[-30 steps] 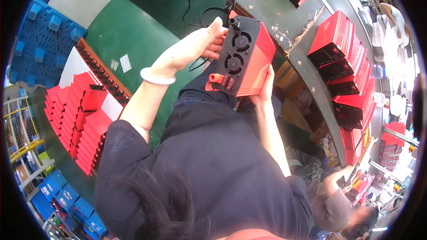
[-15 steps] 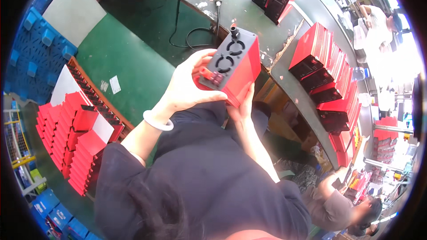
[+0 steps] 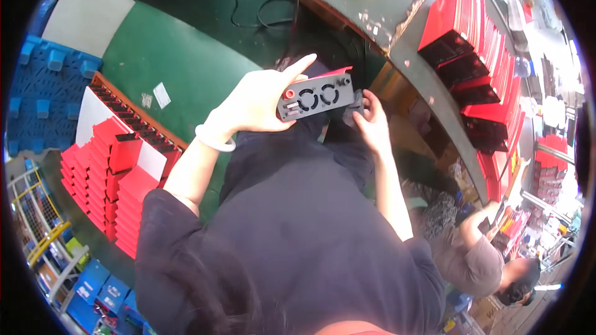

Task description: Cleaning and inspecting red power inverter housings using a cloth and an air blower at a factory workbench.

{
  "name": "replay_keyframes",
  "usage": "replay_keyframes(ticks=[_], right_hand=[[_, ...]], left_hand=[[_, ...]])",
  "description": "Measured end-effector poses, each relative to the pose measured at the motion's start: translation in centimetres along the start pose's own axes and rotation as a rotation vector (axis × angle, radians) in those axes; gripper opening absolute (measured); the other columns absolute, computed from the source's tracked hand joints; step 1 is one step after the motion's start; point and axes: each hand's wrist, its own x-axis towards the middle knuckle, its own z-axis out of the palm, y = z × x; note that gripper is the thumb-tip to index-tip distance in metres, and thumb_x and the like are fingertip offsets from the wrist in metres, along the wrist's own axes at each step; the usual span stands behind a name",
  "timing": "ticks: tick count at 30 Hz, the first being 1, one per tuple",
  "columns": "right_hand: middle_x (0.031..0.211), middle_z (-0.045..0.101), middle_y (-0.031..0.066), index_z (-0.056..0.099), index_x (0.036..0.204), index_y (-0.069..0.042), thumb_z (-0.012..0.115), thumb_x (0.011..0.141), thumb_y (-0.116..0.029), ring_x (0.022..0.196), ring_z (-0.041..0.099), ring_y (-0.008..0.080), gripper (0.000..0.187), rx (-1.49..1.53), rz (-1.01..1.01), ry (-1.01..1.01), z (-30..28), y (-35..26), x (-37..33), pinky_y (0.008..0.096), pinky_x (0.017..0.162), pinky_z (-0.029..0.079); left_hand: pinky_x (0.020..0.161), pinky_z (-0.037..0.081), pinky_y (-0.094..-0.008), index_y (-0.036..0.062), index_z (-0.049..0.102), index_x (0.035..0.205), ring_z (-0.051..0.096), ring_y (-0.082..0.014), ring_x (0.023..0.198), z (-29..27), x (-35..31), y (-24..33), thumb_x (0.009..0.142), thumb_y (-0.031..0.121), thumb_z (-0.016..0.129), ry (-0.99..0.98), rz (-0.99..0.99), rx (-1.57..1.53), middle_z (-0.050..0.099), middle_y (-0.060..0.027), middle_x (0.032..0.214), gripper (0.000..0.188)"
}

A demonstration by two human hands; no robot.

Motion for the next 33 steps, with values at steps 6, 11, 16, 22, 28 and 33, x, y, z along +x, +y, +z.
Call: replay_keyframes(ticks=[6, 11, 16, 22, 28, 33], right_hand=[[0.104, 0.062, 0.0076, 0.054, 0.110, -0.001, 0.065, 0.080, 0.003, 0.095, 0.060, 0.0148, 0.033, 0.455, 0.269, -0.128, -1.4, -3.3, -3.1, 0.0291, 0.086, 0.047], [0.091, 0.062, 0.0017, 0.055, 0.099, -0.003, 0.064, 0.085, 0.000, 0.084, 0.058, 0.0077, 0.017, 0.098, -0.203, 0.122, 1.0, -8.1, -0.4, 0.0233, 0.079, 0.045], [0.080, 0.061, -0.0026, 0.060, 0.085, -0.003, 0.074, 0.078, -0.004, 0.072, 0.052, 0.0037, 0.015, -0.199, -0.473, 0.251, 4.2, -10.0, 1.7, 0.0192, 0.068, 0.043], [0.079, 0.058, -0.0029, 0.059, 0.089, -0.003, 0.074, 0.073, 0.001, 0.075, 0.052, 0.0037, 0.022, -0.260, -0.248, -0.089, 6.0, -10.2, 2.2, 0.0182, 0.072, 0.043], [0.081, 0.059, 0.0028, 0.064, 0.085, -0.001, 0.072, 0.073, -0.004, 0.078, 0.056, 0.0117, 0.015, -0.556, -0.399, -0.290, 5.2, -9.8, 3.5, 0.0240, 0.071, 0.043], [0.086, 0.060, 0.0011, 0.067, 0.086, -0.008, 0.071, 0.065, -0.006, 0.089, 0.055, 0.0200, 0.022, -0.890, -0.651, -0.315, 5.4, -10.6, 4.3, 0.0311, 0.075, 0.042]], left_hand=[[0.086, 0.048, -0.0366, 0.0094, 0.049, 0.126, 0.060, -0.0292, 0.099, 0.5, 1.1, -1.9, 0.055, 0.011, 0.077, -0.133, 0.097, 0.062, 0.062, -0.0096, 0.112, 0.077], [0.086, 0.047, -0.0346, 0.0125, 0.057, 0.119, 0.057, -0.0270, 0.099, -0.4, 0.8, -2.3, 0.053, 0.012, 0.081, -0.058, 0.131, 0.227, 0.055, -0.0084, 0.110, 0.070], [0.082, 0.049, -0.0325, 0.0139, 0.057, 0.121, 0.059, -0.0258, 0.092, -0.6, 0.4, -1.8, 0.053, 0.011, 0.081, -0.204, -0.039, 0.105, 0.057, -0.0068, 0.104, 0.072], [0.087, 0.047, -0.0324, 0.0067, 0.050, 0.123, 0.062, -0.0225, 0.092, 0.6, -0.6, -3.3, 0.055, 0.011, 0.081, 0.023, -0.089, -0.141, 0.062, -0.0087, 0.100, 0.076], [0.080, 0.051, -0.0324, 0.0104, 0.048, 0.123, 0.063, -0.0238, 0.088, 1.0, -0.7, -4.3, 0.053, 0.013, 0.084, 0.117, -0.063, -0.203, 0.063, -0.0069, 0.096, 0.078], [0.090, 0.047, -0.0333, 0.0060, 0.048, 0.124, 0.063, -0.0213, 0.093, 0.8, -0.7, -4.5, 0.053, 0.013, 0.083, 0.069, -0.101, -0.214, 0.064, -0.0091, 0.099, 0.080]])
